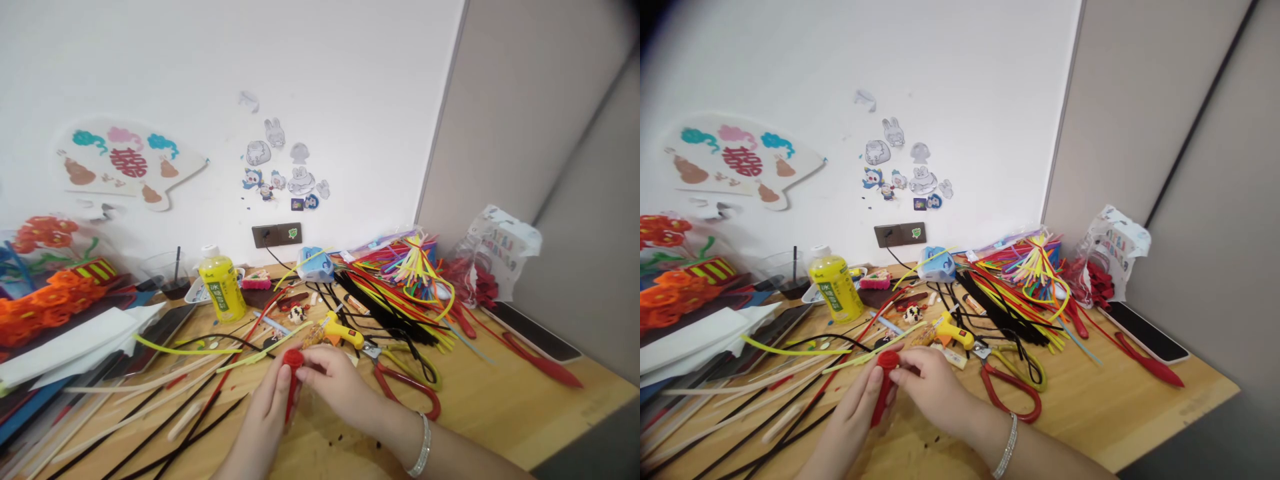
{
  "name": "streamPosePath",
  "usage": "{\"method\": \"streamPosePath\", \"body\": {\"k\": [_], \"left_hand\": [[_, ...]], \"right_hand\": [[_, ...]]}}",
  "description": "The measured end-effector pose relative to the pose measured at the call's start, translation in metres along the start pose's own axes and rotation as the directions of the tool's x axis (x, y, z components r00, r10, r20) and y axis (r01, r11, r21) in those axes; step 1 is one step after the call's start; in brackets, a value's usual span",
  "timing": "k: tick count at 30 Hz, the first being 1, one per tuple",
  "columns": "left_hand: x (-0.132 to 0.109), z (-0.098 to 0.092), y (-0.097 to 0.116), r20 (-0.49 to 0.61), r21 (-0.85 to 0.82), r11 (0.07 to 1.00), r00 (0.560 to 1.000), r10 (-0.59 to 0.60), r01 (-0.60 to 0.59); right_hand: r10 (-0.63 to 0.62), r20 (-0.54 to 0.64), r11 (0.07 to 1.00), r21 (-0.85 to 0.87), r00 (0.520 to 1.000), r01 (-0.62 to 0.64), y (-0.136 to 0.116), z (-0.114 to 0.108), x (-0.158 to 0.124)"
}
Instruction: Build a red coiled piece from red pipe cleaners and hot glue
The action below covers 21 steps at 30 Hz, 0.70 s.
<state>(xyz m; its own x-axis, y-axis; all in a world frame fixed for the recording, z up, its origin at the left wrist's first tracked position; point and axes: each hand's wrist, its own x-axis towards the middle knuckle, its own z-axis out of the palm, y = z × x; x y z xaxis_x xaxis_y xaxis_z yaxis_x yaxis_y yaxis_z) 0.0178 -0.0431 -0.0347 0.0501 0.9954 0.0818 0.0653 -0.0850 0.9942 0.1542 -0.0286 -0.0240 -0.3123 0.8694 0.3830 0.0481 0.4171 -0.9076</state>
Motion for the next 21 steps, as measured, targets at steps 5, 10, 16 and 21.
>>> {"method": "streamPosePath", "body": {"k": [5,10,16,21], "left_hand": [[0.000,0.000,-0.004,0.005,0.028,0.999,0.999,0.032,-0.033],[-0.001,0.000,-0.007,-0.041,0.077,0.995,0.997,0.061,-0.058],[-0.004,-0.001,-0.017,-0.139,0.072,0.996,0.988,0.070,-0.060],[-0.006,0.001,-0.014,-0.146,0.048,0.998,0.988,0.045,-0.038]], "right_hand": [[0.031,0.001,0.998,0.049,1.000,-0.031,0.001,0.002,0.000],[0.081,-0.004,0.988,0.133,0.997,-0.080,0.004,0.005,0.000],[0.118,0.000,0.971,0.208,0.993,-0.115,0.004,0.006,-0.001],[0.151,-0.037,0.967,0.212,0.988,-0.140,0.002,0.009,0.000]]}}
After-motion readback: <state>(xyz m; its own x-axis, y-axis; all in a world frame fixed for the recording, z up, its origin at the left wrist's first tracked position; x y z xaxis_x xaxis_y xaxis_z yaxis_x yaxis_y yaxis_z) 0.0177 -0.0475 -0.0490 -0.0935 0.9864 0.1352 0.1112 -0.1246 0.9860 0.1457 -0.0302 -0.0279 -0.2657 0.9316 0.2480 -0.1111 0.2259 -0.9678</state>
